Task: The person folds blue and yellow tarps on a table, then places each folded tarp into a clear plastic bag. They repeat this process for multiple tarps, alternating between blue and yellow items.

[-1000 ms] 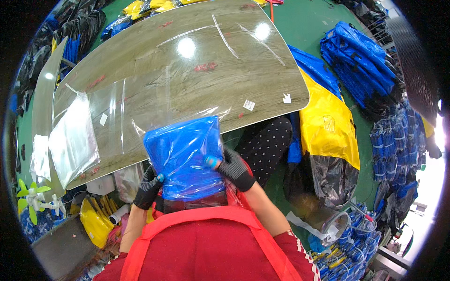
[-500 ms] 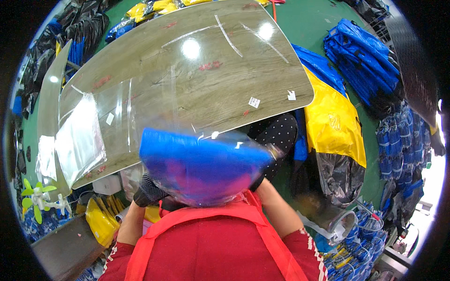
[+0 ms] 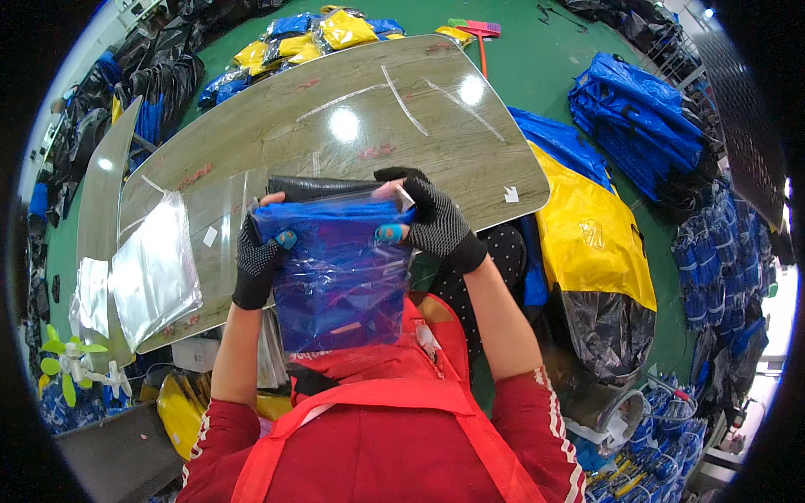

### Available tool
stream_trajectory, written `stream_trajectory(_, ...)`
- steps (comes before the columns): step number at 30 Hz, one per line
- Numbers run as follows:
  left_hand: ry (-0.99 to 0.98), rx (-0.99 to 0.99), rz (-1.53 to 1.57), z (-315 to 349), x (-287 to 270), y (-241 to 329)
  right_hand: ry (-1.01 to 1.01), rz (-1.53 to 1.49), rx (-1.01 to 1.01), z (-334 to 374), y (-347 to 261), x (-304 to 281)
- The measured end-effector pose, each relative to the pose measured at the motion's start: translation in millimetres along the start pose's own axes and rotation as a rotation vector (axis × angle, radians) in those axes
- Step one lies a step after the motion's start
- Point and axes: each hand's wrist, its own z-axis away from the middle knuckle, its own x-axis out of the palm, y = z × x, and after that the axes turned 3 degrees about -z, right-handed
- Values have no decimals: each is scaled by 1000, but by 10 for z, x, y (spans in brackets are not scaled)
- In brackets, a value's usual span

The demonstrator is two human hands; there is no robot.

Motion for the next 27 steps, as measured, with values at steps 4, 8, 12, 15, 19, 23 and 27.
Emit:
stream_trajectory(4,71,-112,262,197,135,-112,73,-108,-9,181,108,132)
stream_trajectory(8,151,11,182,407,219,-196,170,-349,59,360,166,261)
stream_trajectory(12,56,-39,127,497,175,-186,321,-260,81,454,145,402)
stream_trajectory(15,16,114,92,444,118,-118,437,-101,13,458,109,442)
stream_trajectory(19,36,89,187,376,48,9,457,389,-229,423,15,471)
stream_trajectory(23,76,61,-144,347,31,182,432,371,-291,373,-152,469)
stream_trajectory(27,11,54,-160,162,71,528,464,370,-150,286,-202,302)
